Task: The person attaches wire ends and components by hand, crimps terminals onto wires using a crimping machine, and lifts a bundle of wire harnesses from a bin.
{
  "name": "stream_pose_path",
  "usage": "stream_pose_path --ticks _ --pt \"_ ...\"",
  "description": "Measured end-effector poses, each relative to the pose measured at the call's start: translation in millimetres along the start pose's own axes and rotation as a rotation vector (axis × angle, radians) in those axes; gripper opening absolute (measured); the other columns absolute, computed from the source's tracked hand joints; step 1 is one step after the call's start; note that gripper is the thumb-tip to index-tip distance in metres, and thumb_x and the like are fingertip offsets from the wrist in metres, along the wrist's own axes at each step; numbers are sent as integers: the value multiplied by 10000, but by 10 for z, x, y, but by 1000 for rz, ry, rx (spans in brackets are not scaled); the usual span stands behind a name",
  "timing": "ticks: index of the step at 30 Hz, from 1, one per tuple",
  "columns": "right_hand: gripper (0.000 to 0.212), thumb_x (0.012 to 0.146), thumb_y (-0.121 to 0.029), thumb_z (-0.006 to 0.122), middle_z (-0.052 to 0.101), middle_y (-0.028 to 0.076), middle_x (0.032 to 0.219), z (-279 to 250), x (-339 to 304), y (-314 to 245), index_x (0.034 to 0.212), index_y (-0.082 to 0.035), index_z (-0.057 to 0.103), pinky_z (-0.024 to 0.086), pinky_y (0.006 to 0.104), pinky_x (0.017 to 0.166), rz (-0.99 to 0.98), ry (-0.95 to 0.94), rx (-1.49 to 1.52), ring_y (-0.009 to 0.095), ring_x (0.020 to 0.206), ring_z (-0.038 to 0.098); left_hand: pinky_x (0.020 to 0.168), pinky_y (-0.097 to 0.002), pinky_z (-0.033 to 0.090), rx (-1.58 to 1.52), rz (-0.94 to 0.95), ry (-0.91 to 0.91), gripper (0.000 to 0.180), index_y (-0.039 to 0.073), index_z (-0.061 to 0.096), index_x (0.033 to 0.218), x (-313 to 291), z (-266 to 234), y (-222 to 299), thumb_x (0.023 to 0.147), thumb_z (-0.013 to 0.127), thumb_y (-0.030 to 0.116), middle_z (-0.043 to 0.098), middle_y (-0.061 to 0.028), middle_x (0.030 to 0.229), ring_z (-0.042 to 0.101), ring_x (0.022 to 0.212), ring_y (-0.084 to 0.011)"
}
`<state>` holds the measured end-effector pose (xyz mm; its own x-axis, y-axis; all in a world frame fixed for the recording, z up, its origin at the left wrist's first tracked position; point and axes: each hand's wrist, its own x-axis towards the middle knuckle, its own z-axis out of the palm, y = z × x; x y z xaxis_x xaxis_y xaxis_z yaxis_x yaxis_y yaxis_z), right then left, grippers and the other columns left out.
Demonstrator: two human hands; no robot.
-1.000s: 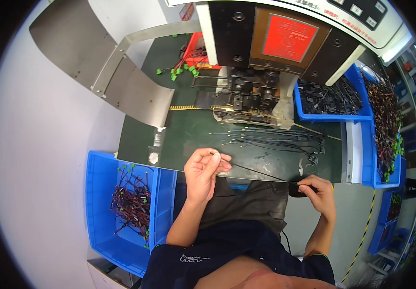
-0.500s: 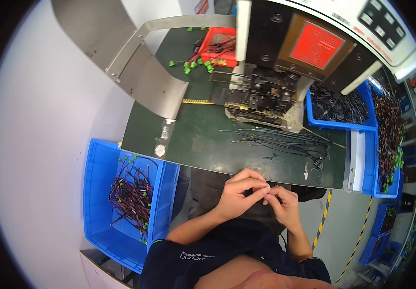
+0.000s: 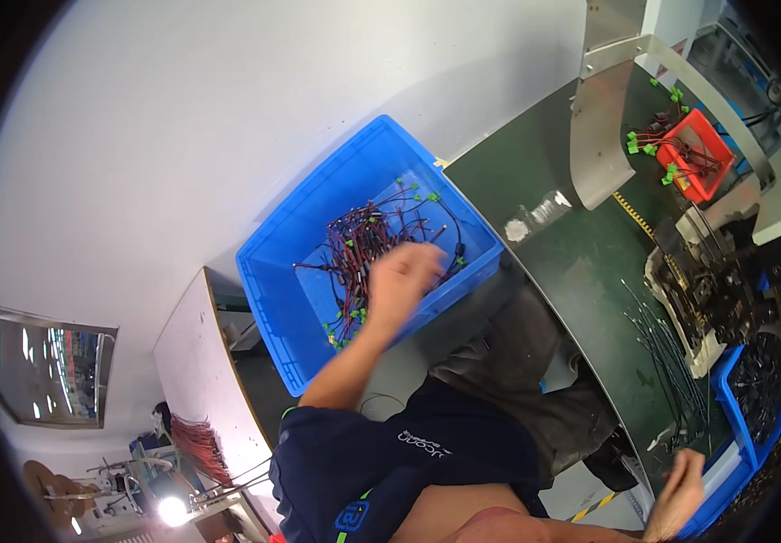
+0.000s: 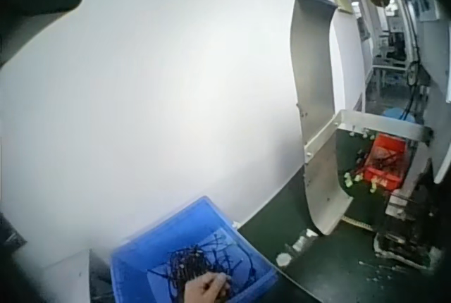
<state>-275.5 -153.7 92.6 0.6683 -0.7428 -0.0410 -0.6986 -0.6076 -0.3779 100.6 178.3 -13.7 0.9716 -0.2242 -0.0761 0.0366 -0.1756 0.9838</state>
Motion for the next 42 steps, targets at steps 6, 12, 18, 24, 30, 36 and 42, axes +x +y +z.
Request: stream_pose_path --ticks 6,12,18,24,30,36,42 --pt "118 1010 -84 563 611 143 747 311 745 -295 1026 15 625 470 329 576 -209 174 47 212 619 590 542 -312 480 575 -284 242 257 -31 708 871 424 -1992 -1481 874 725 226 674 -69 715 599 585 -149" --pt "178 1011 -114 570 688 189 909 1165 1194 -257 1091 16 662 522 366 660 -407 395 -44 287 706 655 758 -364 534 792 -343 18 395 -41 687 1052 155 -1724 -1934 760 828 186 724 -164 900 704 847 -235" --pt "142 981 -68 611 694 172 904 1254 1206 -209 1052 38 673 519 382 654 -391 443 61 299 707 658 807 -399 535 948 -469 100 258 1 764 908 323 -2093 -1823 752 758 207 737 -204 942 712 893 -311" --pt "130 966 -57 633 698 163 879 1243 1186 -241 1031 47 678 525 377 648 -330 400 143 279 700 668 922 -442 493 412 -739 91 504 -19 709 1143 550 -1889 -1668 746 764 287 673 -249 1186 618 1130 -374" --pt "115 941 -29 652 699 170 890 1229 1188 -318 1025 47 678 541 372 678 -460 442 157 303 747 691 1009 -454 456 929 -833 390 860 -37 551 1346 916 -1317 -2105 679 845 417 625 -236 1282 550 1239 -400" --pt "106 911 5 670 678 163 853 1179 1170 -344 1011 38 676 519 363 627 -502 458 145 294 687 663 887 -448 543 630 -670 265 616 -70 704 1053 848 -1583 -1982 641 879 353 726 -239 954 697 964 -410" --pt "98 908 -2 677 653 152 804 1120 1163 -400 1000 33 678 486 365 576 -518 478 165 273 608 612 846 -400 553 489 -743 476 550 -113 682 1045 867 -1691 -2359 636 872 203 725 -221 1020 709 958 -350"
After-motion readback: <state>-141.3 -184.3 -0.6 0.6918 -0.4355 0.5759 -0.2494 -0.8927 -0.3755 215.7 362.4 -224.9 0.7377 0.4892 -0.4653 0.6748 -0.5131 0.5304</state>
